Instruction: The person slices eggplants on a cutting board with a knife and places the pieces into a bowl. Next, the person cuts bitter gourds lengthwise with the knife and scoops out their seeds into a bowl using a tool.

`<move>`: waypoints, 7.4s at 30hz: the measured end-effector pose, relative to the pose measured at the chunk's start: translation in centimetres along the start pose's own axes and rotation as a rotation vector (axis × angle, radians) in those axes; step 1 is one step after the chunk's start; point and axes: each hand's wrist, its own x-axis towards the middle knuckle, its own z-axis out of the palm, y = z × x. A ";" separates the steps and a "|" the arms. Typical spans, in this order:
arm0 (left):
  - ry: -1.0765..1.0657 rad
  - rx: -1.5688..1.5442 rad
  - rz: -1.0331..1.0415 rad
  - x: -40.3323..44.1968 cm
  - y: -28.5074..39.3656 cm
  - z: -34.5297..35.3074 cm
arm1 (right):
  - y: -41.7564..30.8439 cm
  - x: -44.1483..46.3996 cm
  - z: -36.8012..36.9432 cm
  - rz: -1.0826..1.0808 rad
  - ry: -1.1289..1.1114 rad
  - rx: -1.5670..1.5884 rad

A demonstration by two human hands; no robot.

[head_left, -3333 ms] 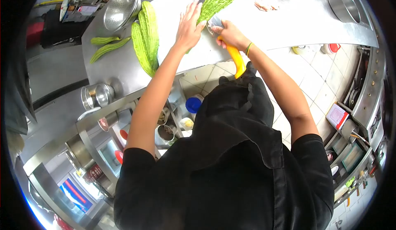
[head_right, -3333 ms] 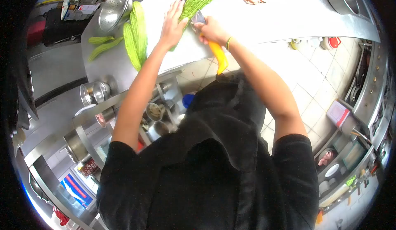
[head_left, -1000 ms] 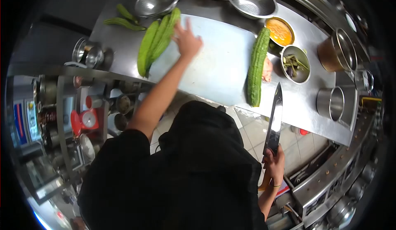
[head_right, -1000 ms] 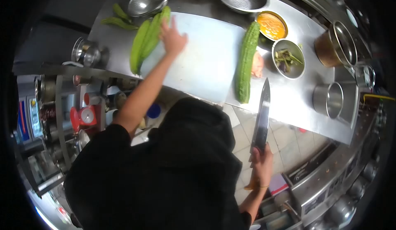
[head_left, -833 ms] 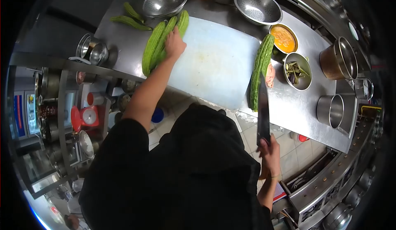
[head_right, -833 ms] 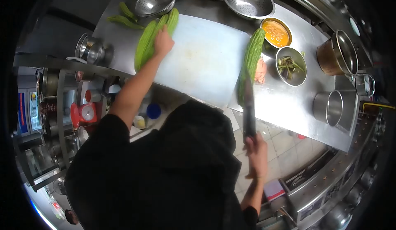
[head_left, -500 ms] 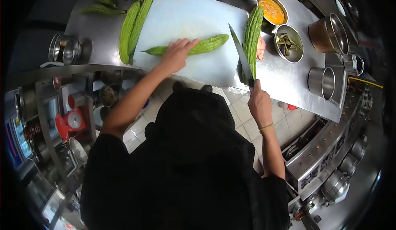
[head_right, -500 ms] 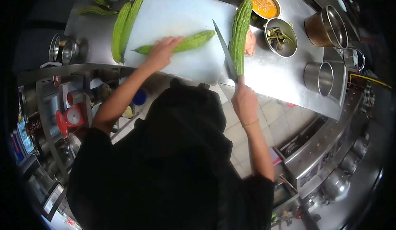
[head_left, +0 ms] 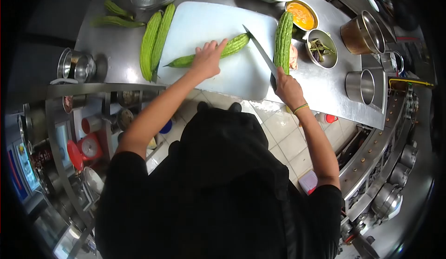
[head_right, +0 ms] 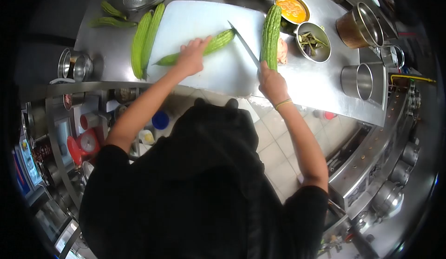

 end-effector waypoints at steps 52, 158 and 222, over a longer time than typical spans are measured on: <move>0.247 -0.302 0.073 2.8 -6.7 -2.9 | -2.3 4.7 5.4 0.429 -0.362 1.673; 0.347 -1.168 0.242 2.1 5.5 -2.1 | -8.1 -3.7 2.4 0.025 0.018 0.069; 0.027 -0.486 -0.038 -1.6 -6.2 -2.4 | -6.4 2.8 6.4 0.174 -0.122 0.458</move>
